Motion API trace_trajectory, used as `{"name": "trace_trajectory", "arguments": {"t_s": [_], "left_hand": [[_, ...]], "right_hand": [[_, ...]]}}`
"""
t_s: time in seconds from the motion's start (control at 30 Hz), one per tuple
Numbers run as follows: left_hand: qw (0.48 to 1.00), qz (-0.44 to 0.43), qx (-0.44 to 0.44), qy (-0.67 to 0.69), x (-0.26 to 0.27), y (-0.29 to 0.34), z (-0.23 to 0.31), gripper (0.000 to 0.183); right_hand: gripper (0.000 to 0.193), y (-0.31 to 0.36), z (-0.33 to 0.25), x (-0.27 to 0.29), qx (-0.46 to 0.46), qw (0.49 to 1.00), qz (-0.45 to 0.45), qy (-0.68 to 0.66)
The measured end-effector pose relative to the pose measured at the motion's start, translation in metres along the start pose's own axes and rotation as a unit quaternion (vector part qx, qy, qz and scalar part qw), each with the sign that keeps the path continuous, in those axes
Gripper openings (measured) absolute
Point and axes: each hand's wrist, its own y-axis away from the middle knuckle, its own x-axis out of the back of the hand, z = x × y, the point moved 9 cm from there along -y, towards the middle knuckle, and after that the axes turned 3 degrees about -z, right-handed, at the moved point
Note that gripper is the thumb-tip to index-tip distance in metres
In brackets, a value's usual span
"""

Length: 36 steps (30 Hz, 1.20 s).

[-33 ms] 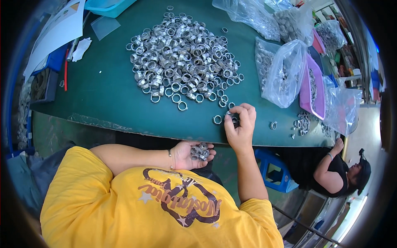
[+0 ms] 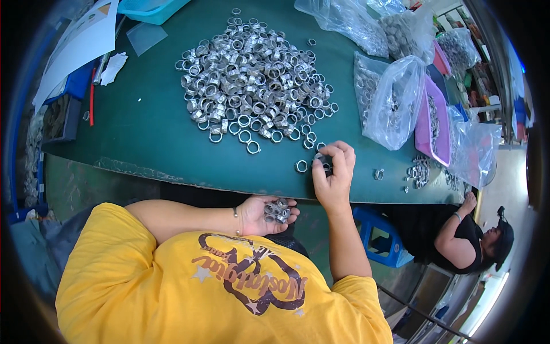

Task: The person sorts through a pile of metal rings on a table, picking them up one by one and moving them into different groups or containers.

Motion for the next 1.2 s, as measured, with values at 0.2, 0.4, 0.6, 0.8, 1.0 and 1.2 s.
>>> {"name": "trace_trajectory", "arguments": {"t_s": [0.2,0.4,0.6,0.8,1.0,1.2], "left_hand": [[1.0,0.001,-0.006,-0.009,-0.001,0.001,0.001,0.034],[0.999,0.017,-0.017,-0.024,-0.002,0.0,0.002,0.035],[0.999,0.019,-0.032,-0.026,-0.002,-0.001,0.004,0.038],[0.999,-0.02,-0.049,0.0,-0.005,-0.006,0.007,0.035],[0.999,-0.043,0.017,-0.023,-0.021,0.005,-0.01,0.025],[0.982,-0.161,0.004,-0.104,-0.123,-0.018,-0.003,0.034]], "right_hand": [[0.021,-0.013,-0.003,-0.011,0.011,0.997,-0.035,0.063],[0.028,-0.003,0.028,-0.008,-0.087,0.992,-0.032,-0.088],[0.028,-0.013,-0.005,-0.011,0.018,0.997,-0.075,0.015],[0.028,0.006,-0.041,-0.019,0.073,0.991,-0.11,0.017],[0.026,0.075,-0.092,-0.019,0.206,0.967,-0.119,-0.088],[0.02,0.036,-0.093,0.048,0.312,0.949,0.04,-0.008]]}}
